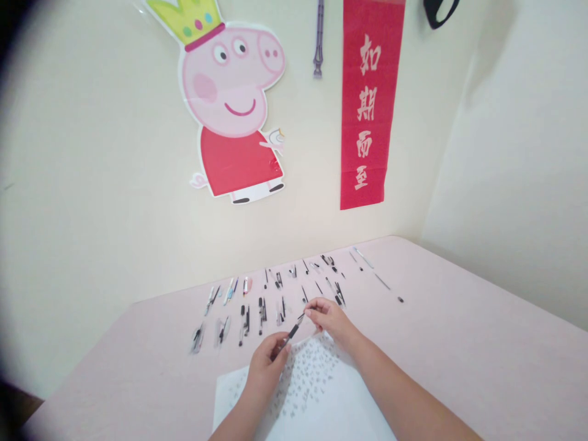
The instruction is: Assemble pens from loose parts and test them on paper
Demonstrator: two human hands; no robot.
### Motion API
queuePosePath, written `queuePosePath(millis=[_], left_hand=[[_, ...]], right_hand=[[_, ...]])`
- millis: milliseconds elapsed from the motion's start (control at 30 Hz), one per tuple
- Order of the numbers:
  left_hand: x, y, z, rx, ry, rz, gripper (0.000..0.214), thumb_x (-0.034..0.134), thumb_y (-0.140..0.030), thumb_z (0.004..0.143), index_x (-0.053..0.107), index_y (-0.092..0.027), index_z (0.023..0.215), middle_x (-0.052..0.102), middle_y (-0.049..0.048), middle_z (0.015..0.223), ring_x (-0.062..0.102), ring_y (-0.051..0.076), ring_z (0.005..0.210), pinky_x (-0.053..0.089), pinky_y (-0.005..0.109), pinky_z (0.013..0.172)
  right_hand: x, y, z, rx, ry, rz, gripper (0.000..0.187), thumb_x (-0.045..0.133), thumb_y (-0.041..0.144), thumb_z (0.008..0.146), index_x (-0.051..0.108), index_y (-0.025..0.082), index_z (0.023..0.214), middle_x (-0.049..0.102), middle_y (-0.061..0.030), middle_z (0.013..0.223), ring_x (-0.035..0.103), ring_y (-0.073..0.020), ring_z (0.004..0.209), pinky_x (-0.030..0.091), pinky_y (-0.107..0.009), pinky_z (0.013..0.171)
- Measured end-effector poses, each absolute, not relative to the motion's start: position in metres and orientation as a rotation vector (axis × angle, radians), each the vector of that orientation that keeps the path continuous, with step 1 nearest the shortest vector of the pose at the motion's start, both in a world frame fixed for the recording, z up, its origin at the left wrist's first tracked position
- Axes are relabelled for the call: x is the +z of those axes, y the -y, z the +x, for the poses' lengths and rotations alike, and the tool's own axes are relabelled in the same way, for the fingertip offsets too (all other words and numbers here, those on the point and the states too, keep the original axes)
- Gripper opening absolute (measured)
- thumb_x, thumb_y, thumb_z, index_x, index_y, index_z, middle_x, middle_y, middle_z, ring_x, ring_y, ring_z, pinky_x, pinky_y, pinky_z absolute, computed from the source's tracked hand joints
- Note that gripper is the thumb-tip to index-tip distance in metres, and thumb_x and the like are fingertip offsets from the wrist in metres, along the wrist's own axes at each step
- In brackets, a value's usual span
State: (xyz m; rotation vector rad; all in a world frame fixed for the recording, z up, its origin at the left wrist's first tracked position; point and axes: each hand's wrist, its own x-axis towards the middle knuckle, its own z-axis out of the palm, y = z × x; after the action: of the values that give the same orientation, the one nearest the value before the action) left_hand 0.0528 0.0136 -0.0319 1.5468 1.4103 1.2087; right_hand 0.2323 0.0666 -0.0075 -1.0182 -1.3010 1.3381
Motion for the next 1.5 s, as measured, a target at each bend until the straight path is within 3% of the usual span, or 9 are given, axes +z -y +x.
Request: queuePosePath(millis=[600,967,1500], left_hand=[[-0.029,-0.013,0.054,1.204,-1.401,1.569,0.022,0.056,-0.031,0.072,0.068,-0.015,0.083,0.063,0.0042,0.069,0.054,0.017,0.062,0.042,0.028,0.058],[-0.020,-0.010,0.055,1.204,-1.447,1.597,0.017,0.055,-0.028,0.073,0.066,-0.015,0.074,0.061,0.0036,0.065,0.053,0.016,0.059,0.039,0.026,0.056],[-0.013,-0.005,0.053,1.278,-1.431,1.708,0.019,0.054,-0.028,0.076,0.070,-0.018,0.076,0.062,0.0045,0.068,0.053,0.017,0.063,0.041,0.028,0.059]], right_hand=[[-0.003,-0.059,0.226,1.408,1.375,-0.989,0.034,0.065,0.047,0.067,0.066,0.015,0.079,0.046,0.0045,0.050,0.039,-0.0074,0.045,0.029,-0.020,0.043],[-0.005,-0.059,0.224,1.409,1.412,-0.965,0.037,0.065,0.049,0.069,0.068,0.014,0.080,0.050,0.0027,0.052,0.042,-0.0076,0.046,0.032,-0.021,0.044],[-0.001,-0.056,0.221,1.462,1.388,-0.885,0.036,0.066,0.048,0.068,0.067,0.014,0.079,0.056,0.0004,0.056,0.049,-0.0099,0.051,0.040,-0.024,0.050]])
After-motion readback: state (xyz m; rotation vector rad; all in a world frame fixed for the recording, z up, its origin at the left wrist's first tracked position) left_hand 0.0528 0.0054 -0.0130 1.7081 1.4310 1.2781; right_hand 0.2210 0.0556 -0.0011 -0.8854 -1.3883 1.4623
